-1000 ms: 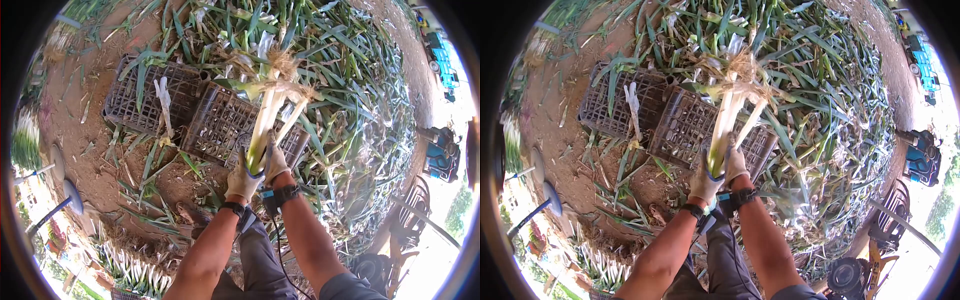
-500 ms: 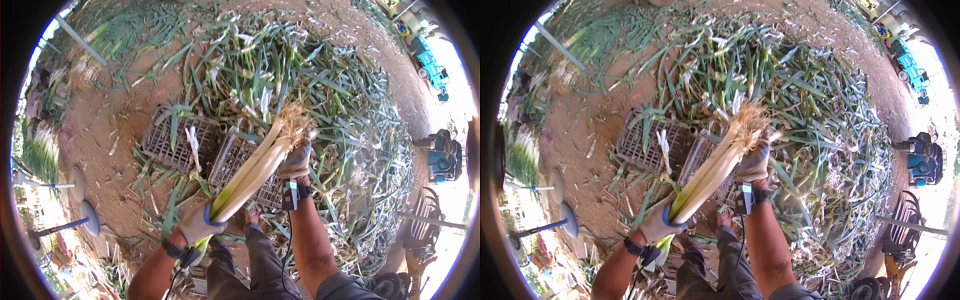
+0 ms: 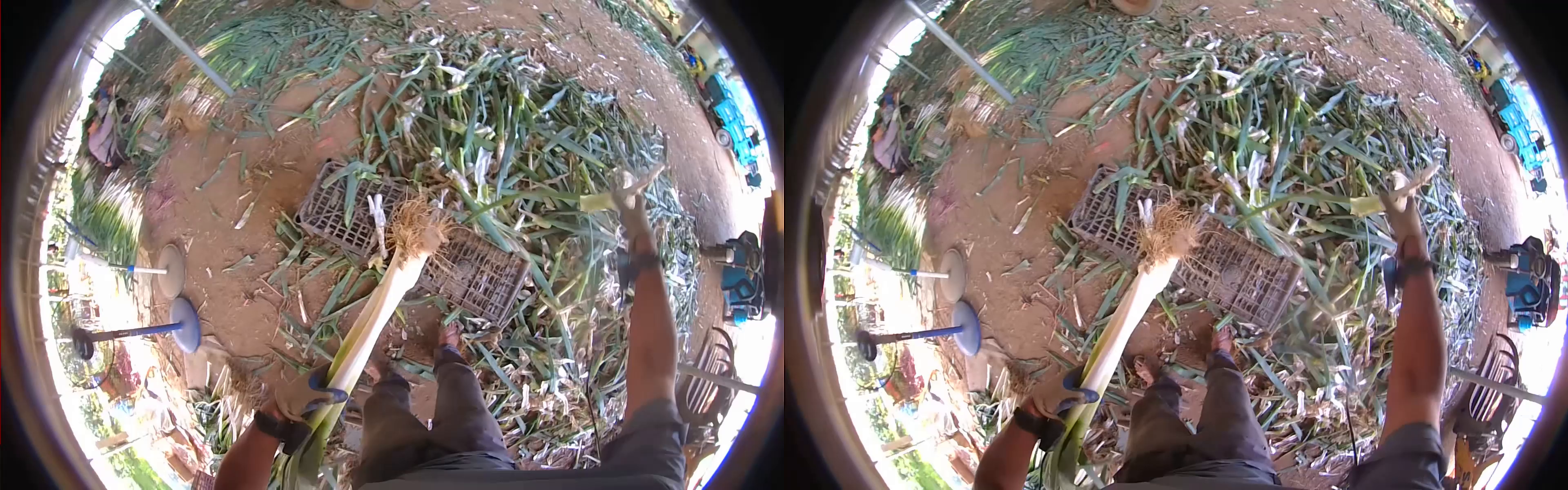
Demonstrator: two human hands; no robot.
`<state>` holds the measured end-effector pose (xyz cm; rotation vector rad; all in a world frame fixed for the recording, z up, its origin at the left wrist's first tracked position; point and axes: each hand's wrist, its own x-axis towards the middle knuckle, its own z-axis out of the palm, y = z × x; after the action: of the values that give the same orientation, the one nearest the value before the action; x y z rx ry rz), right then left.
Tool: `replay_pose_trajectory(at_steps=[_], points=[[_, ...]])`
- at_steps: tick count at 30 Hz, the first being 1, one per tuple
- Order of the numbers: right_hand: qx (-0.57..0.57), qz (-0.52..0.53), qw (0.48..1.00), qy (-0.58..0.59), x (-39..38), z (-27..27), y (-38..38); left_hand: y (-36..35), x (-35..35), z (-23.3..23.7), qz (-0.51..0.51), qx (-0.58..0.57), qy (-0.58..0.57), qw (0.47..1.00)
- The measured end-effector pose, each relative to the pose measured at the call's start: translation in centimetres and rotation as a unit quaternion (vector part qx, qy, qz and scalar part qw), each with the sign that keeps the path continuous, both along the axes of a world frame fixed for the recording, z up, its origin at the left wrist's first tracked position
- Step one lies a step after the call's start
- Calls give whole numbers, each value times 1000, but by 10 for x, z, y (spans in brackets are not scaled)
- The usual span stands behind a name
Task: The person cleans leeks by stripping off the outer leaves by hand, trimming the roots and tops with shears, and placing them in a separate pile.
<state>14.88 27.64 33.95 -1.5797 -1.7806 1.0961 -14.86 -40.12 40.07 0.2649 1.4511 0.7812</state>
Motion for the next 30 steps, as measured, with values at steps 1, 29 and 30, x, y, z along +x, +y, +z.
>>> replay_pose_trajectory(at_steps=[1,29,30], points=[[50,42,997,-42,10,-12,-17,-5,-2,-5,4,4,5,1000],[-494,-107,623,596,-86,-13,-318,-17,55,-23,-48,70,130,988],[-423,-102,654,619,-76,-19,-301,-17,57,-12,-61,52,116,990]])
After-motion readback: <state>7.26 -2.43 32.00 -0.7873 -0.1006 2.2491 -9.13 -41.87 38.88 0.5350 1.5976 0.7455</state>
